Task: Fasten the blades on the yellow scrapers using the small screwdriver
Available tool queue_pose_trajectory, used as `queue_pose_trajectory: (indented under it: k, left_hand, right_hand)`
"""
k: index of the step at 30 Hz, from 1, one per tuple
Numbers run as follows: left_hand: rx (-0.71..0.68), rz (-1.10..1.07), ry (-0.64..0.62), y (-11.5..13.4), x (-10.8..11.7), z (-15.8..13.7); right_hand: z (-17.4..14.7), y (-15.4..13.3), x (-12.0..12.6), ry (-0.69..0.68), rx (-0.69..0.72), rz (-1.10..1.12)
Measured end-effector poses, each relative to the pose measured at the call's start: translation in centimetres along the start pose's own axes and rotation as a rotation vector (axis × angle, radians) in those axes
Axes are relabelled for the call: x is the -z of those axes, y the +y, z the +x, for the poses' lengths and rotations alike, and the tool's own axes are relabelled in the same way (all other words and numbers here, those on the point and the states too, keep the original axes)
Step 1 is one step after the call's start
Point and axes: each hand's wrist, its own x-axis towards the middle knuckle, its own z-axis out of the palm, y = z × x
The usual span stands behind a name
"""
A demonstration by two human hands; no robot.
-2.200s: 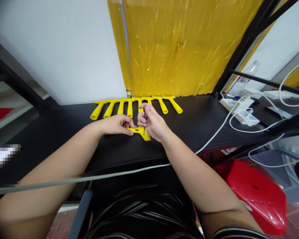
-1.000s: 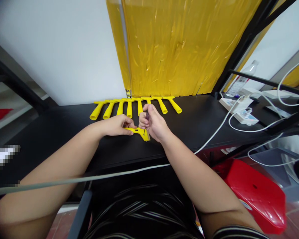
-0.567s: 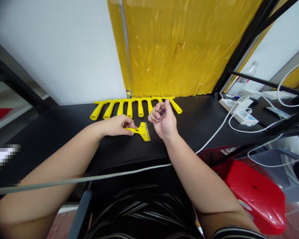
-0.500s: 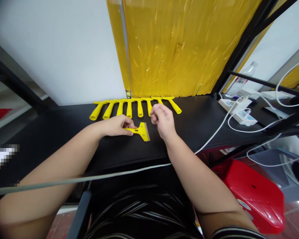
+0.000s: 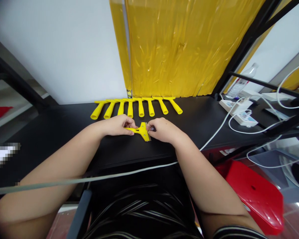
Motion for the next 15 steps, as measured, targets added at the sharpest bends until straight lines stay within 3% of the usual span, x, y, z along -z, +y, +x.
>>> queue_pose_trajectory:
  k: [15]
  left_hand:
    - [-0.034, -0.02, -0.048, -0.1, 0.4, -0.2]
  right_hand:
    - [0.6, 1.0, -0.5, -0.033, 0.147, -0.141]
